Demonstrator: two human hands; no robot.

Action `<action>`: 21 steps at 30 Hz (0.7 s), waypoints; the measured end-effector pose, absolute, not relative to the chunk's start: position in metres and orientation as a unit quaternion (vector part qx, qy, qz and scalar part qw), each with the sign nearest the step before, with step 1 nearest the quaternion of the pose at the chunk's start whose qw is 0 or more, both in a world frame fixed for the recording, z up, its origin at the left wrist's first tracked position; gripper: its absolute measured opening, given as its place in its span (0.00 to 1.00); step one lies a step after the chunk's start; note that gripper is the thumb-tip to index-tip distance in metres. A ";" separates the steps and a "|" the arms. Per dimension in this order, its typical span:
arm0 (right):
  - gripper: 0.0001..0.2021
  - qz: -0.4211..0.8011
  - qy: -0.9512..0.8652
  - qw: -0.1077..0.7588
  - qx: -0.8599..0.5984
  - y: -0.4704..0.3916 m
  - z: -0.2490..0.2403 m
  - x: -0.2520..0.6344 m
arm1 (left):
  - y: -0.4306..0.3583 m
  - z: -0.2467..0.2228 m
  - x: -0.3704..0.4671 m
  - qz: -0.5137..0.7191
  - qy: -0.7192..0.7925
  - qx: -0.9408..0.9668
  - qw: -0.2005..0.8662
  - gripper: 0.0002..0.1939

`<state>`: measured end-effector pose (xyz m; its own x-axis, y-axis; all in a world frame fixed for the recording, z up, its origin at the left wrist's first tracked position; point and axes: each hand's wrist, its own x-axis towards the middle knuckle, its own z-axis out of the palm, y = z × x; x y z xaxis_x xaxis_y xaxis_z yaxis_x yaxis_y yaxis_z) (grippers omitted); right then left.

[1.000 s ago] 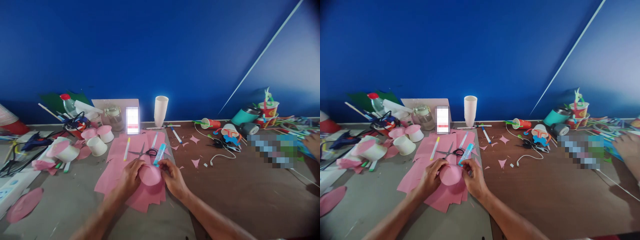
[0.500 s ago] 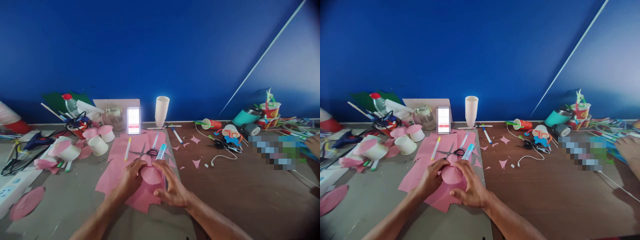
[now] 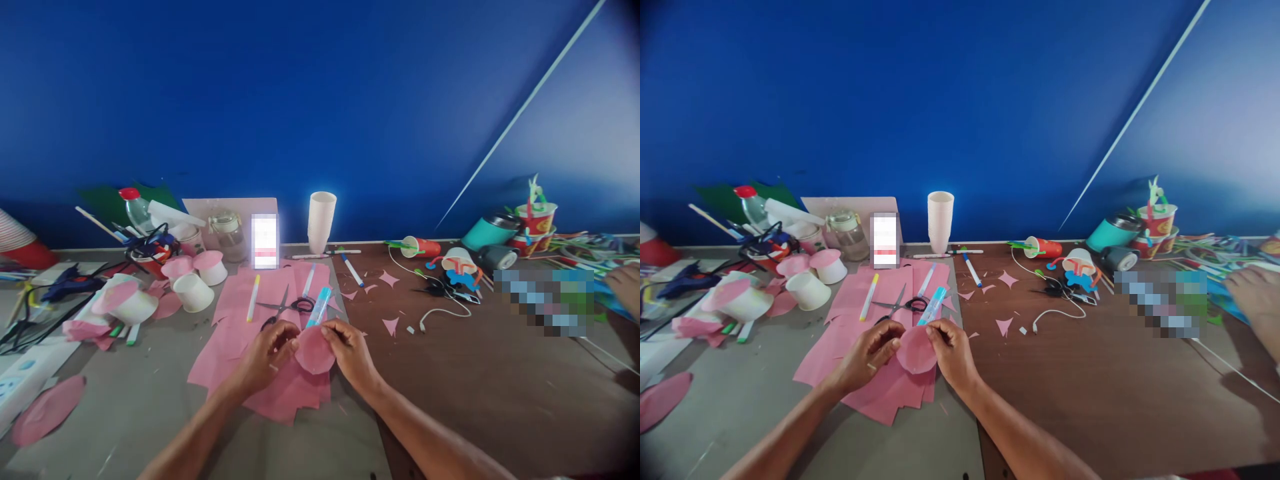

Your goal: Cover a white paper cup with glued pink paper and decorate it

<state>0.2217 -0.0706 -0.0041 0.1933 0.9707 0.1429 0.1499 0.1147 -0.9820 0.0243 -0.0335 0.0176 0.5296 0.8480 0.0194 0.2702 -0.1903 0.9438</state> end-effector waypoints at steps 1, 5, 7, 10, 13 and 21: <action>0.16 0.379 -0.509 0.542 -0.551 -0.071 -0.004 0.221 | -0.033 0.017 0.024 0.295 0.383 0.708 0.514 0.16; 0.15 0.392 -0.528 0.510 -0.555 -0.074 -0.004 0.218 | -0.030 0.013 0.023 0.305 0.378 0.691 0.535 0.19; 0.16 0.386 -0.552 0.496 -0.548 -0.075 -0.005 0.217 | -0.027 0.009 0.023 0.296 0.402 0.693 0.521 0.17; 0.17 0.352 -0.584 0.491 -0.543 -0.077 -0.004 0.218 | -0.023 0.006 0.023 0.276 0.433 0.703 0.493 0.15; 0.16 0.297 -0.609 0.491 -0.548 -0.076 -0.003 0.222 | -0.022 0.005 0.022 0.271 0.444 0.718 0.463 0.14; 0.15 0.137 -0.620 0.504 -0.585 -0.066 -0.014 0.238 | -0.023 0.005 0.020 0.269 0.441 0.750 0.412 0.13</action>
<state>0.2377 -0.0658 -0.0142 0.1928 0.8641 0.4649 0.5872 0.2780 -0.7602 0.0198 -0.0225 0.0048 0.4655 0.8842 0.0393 0.4405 -0.2700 0.8562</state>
